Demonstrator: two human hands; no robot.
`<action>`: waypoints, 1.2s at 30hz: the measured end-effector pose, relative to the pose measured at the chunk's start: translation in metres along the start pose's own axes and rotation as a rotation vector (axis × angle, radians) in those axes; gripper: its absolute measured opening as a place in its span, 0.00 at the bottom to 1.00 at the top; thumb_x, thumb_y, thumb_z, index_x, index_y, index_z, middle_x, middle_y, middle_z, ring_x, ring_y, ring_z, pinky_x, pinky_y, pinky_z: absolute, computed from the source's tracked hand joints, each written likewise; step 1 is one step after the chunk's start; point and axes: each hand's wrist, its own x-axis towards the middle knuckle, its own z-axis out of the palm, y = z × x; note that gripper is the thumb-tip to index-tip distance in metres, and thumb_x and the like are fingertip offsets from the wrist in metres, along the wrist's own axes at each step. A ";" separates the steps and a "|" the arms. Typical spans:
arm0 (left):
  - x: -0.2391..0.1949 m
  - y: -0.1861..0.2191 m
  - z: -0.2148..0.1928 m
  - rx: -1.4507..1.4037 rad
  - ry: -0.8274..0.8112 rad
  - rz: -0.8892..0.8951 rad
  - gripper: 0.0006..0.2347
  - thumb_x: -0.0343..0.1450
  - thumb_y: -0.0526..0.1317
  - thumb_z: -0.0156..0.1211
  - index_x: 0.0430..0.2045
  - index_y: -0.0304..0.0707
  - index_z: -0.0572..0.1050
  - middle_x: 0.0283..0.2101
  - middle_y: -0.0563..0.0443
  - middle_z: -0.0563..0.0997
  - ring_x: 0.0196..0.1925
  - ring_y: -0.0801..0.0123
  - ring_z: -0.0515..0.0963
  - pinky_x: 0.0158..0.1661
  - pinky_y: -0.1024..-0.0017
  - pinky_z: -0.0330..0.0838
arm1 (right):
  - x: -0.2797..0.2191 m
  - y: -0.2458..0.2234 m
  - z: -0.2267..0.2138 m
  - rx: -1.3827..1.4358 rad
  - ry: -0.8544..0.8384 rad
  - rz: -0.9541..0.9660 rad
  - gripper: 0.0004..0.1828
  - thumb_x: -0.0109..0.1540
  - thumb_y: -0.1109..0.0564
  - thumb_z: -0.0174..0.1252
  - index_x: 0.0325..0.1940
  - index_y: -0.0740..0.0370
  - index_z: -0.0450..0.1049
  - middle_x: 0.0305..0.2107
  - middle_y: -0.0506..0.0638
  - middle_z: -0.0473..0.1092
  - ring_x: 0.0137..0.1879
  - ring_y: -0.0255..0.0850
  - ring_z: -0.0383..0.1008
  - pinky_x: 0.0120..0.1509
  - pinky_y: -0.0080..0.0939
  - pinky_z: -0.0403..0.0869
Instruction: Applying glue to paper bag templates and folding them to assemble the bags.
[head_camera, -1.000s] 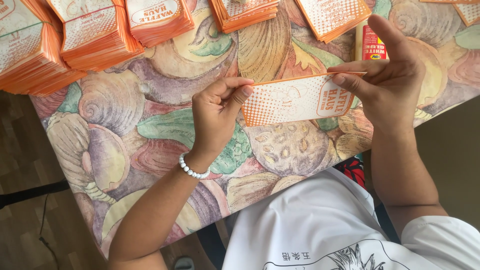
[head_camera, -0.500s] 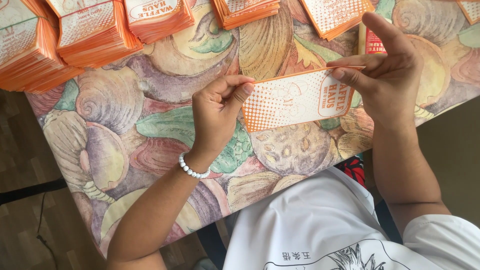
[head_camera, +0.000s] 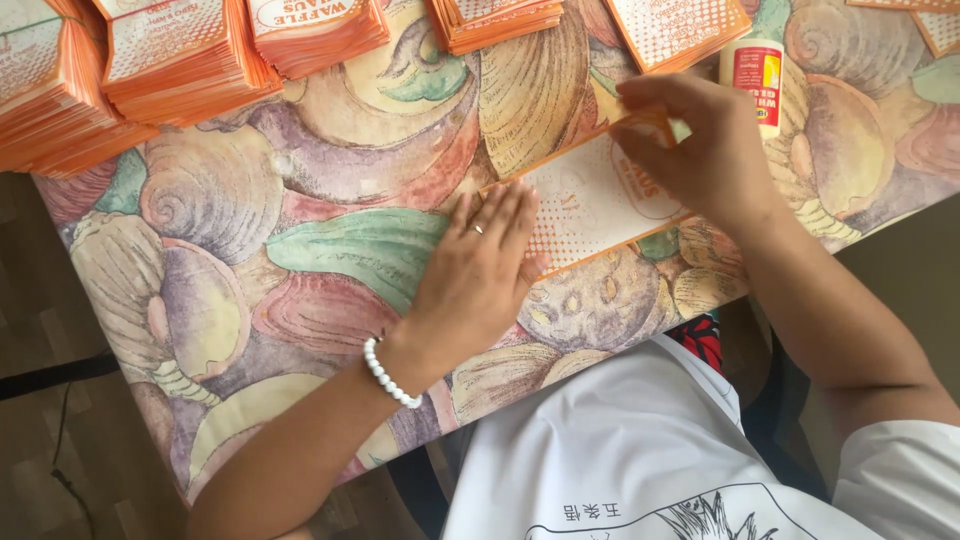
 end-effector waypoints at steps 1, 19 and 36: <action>-0.001 0.000 0.009 -0.002 0.002 0.001 0.26 0.81 0.51 0.29 0.70 0.30 0.55 0.74 0.36 0.60 0.76 0.52 0.58 0.74 0.51 0.44 | -0.002 0.001 0.005 -0.003 -0.001 0.000 0.16 0.66 0.67 0.68 0.58 0.75 0.77 0.49 0.62 0.77 0.53 0.47 0.78 0.57 0.42 0.75; -0.001 -0.017 0.004 0.270 0.010 0.052 0.29 0.78 0.56 0.38 0.72 0.39 0.57 0.75 0.34 0.56 0.75 0.47 0.61 0.73 0.41 0.37 | -0.018 0.040 -0.004 -0.653 -0.238 -0.305 0.15 0.65 0.69 0.55 0.51 0.61 0.84 0.48 0.51 0.80 0.53 0.45 0.79 0.50 0.45 0.84; -0.065 0.095 0.015 0.032 0.136 0.137 0.27 0.78 0.49 0.47 0.73 0.39 0.56 0.73 0.24 0.59 0.59 0.25 0.77 0.66 0.42 0.64 | -0.165 -0.050 0.011 -0.203 -0.002 0.415 0.54 0.58 0.46 0.70 0.81 0.60 0.49 0.24 0.42 0.76 0.24 0.33 0.71 0.35 0.36 0.71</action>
